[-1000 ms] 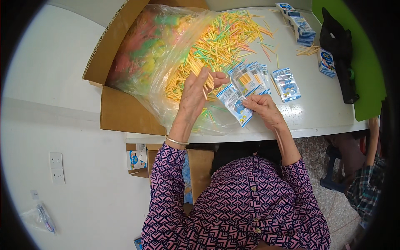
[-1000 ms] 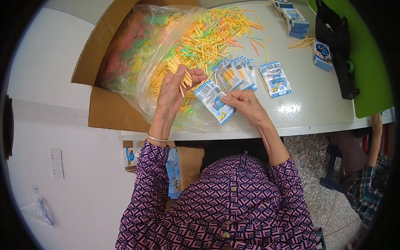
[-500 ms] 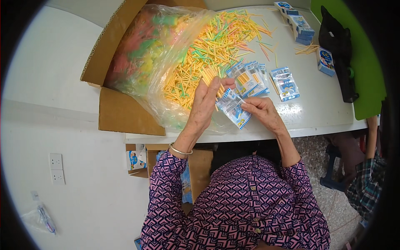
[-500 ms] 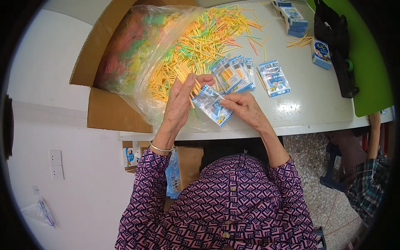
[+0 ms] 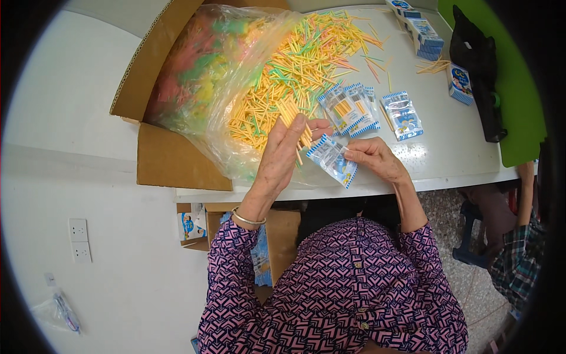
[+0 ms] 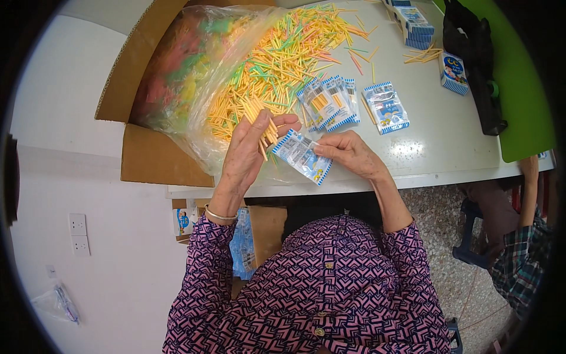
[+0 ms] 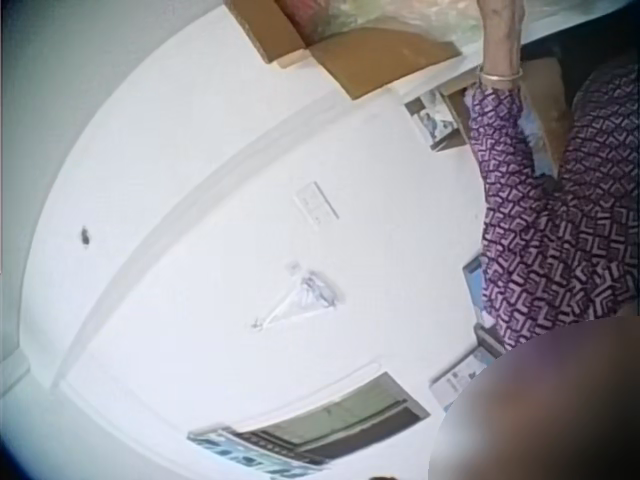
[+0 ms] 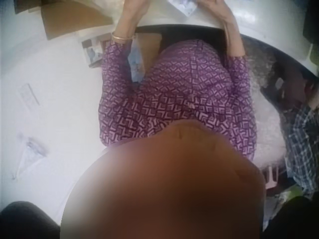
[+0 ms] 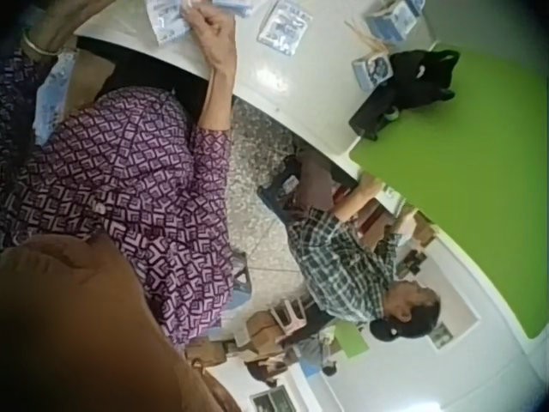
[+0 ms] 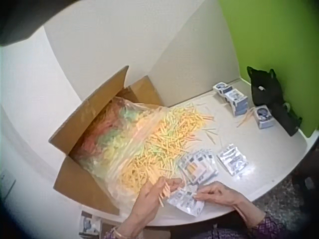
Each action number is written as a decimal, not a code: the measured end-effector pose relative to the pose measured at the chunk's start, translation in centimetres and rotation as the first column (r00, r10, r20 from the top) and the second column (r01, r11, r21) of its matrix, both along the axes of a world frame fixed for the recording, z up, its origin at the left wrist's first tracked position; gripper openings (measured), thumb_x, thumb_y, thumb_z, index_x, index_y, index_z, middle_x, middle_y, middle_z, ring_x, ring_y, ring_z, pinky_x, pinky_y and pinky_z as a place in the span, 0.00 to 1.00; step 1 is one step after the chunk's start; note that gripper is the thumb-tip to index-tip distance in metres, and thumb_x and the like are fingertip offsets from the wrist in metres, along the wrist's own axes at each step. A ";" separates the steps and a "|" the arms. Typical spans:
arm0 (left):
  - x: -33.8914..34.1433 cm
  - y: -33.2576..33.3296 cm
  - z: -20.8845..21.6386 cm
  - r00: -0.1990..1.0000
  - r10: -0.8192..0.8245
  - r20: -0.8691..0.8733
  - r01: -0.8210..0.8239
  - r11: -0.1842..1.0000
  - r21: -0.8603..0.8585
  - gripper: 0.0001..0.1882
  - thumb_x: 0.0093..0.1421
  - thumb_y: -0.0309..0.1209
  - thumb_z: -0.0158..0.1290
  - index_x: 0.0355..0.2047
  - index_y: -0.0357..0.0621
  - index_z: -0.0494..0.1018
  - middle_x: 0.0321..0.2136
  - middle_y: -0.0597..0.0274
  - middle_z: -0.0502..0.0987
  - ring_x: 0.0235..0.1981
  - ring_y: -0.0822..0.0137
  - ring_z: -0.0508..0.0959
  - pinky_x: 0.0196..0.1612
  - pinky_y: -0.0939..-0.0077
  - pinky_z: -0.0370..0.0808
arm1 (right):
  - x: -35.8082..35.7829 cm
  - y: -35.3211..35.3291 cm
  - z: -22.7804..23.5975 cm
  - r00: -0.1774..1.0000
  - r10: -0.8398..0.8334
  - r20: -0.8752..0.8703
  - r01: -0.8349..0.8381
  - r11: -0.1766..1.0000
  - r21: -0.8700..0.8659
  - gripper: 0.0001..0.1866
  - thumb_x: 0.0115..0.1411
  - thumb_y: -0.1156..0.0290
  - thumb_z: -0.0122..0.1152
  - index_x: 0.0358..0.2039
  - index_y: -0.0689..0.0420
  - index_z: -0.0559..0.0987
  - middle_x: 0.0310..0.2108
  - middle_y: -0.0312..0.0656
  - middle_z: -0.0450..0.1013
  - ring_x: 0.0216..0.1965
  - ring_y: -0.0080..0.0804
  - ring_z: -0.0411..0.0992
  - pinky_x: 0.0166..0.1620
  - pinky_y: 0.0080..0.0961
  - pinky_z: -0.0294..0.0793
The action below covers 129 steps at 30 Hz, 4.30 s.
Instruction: Packing small blue and white packets into plastic bags along with yellow shredded filler material.
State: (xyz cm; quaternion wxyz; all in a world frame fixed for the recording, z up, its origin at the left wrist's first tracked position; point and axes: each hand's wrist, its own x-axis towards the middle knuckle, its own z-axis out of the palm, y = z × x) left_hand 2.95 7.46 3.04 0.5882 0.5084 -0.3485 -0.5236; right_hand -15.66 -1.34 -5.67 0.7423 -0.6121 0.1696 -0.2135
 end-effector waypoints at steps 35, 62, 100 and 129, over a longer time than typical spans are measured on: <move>-1.6 1.9 -2.6 0.930 -0.024 0.367 0.065 0.993 -0.099 0.22 0.69 0.40 0.36 0.47 0.31 0.70 0.44 0.54 0.74 0.45 0.69 0.72 0.51 0.76 0.67 | 0.1 0.6 -0.6 1.000 0.014 0.013 -0.014 1.000 0.010 0.13 0.62 0.65 0.55 0.35 0.64 0.79 0.28 0.31 0.74 0.31 0.13 0.67 0.36 0.14 0.66; 7.2 -1.4 -1.9 0.814 -0.015 0.581 0.086 0.992 -0.095 0.18 0.59 0.23 0.52 0.51 0.36 0.68 0.44 0.62 0.72 0.43 0.76 0.72 0.45 0.82 0.71 | 8.5 -0.4 2.1 0.987 -0.116 0.113 0.114 0.993 0.019 0.14 0.59 0.68 0.59 0.40 0.66 0.78 0.33 0.34 0.75 0.35 0.15 0.69 0.39 0.13 0.68; 0.6 -7.7 -7.0 0.966 0.107 0.237 -0.089 0.993 -0.082 0.19 0.53 0.22 0.56 0.45 0.34 0.66 0.38 0.57 0.76 0.38 0.71 0.76 0.40 0.79 0.75 | -0.5 -5.8 1.4 0.606 -0.759 -0.240 0.342 0.520 -0.783 0.18 0.56 0.59 0.59 0.26 0.66 0.76 0.19 0.50 0.70 0.21 0.39 0.70 0.27 0.31 0.67; -0.6 -8.6 -12.7 0.742 0.288 0.605 -0.132 0.948 -0.290 0.25 0.54 0.25 0.57 0.49 0.37 0.60 0.36 0.58 0.74 0.32 0.73 0.75 0.30 0.82 0.74 | 4.1 -4.9 -3.0 0.639 -0.769 -0.021 0.637 0.544 -0.546 0.33 0.45 0.62 0.71 0.44 0.66 0.64 0.38 0.50 0.69 0.39 0.37 0.70 0.42 0.29 0.70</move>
